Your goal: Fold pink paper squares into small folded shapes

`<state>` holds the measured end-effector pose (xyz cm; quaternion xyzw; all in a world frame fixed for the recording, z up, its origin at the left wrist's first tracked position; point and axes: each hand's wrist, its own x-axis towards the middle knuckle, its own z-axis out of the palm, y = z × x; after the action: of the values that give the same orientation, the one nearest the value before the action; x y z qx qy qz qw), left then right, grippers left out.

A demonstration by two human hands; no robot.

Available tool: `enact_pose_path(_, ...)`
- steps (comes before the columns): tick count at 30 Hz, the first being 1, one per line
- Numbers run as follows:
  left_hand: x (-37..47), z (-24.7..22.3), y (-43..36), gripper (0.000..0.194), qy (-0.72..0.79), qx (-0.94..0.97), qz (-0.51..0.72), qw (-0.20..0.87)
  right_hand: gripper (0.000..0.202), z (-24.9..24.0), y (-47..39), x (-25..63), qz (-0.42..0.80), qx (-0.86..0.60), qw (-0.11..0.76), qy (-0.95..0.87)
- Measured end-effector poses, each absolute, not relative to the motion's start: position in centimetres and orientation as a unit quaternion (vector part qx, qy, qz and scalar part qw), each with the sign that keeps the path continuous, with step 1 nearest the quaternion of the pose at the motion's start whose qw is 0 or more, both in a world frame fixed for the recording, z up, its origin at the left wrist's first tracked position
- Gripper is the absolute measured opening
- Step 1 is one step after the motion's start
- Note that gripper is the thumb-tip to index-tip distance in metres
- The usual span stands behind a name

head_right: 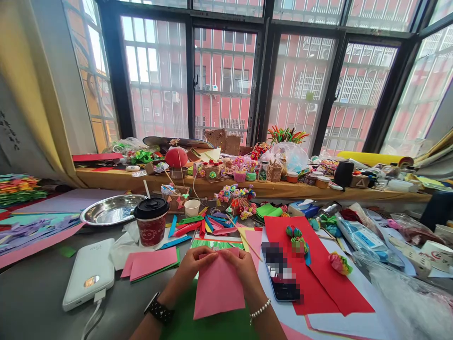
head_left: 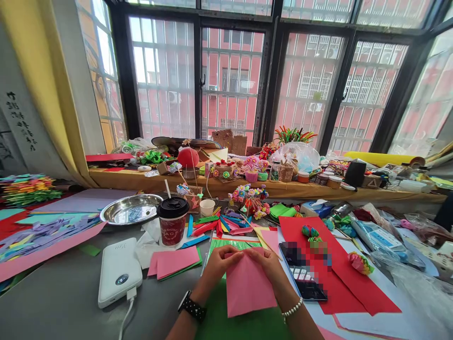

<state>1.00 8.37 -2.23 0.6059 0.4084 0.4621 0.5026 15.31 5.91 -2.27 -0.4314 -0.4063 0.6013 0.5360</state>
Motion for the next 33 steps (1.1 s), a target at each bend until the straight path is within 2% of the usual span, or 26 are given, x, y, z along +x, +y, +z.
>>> enact_pose_path(12,0.5,-2.4,8.9,0.029,0.396,0.580,0.443,0.557,0.037,-2.7,6.1,15.9,0.539,-0.475,0.513,-0.470)
enact_pose_path(17,0.8,-2.9,8.8,0.045,0.388,0.517,0.423,0.635,0.036,-3.1,6.3,15.9,0.504,-0.482,0.547,-0.463)
enact_pose_path(24,1.3,-3.0,8.3,0.035,0.433,0.509,0.418,0.615,0.038,-3.3,6.5,15.9,0.495,-0.491,0.527,-0.486)
enact_pose_path(33,1.3,-2.6,7.9,0.039,0.447,0.502,0.421,0.609,0.036,-3.0,6.3,16.0,0.501,-0.481,0.529,-0.487)
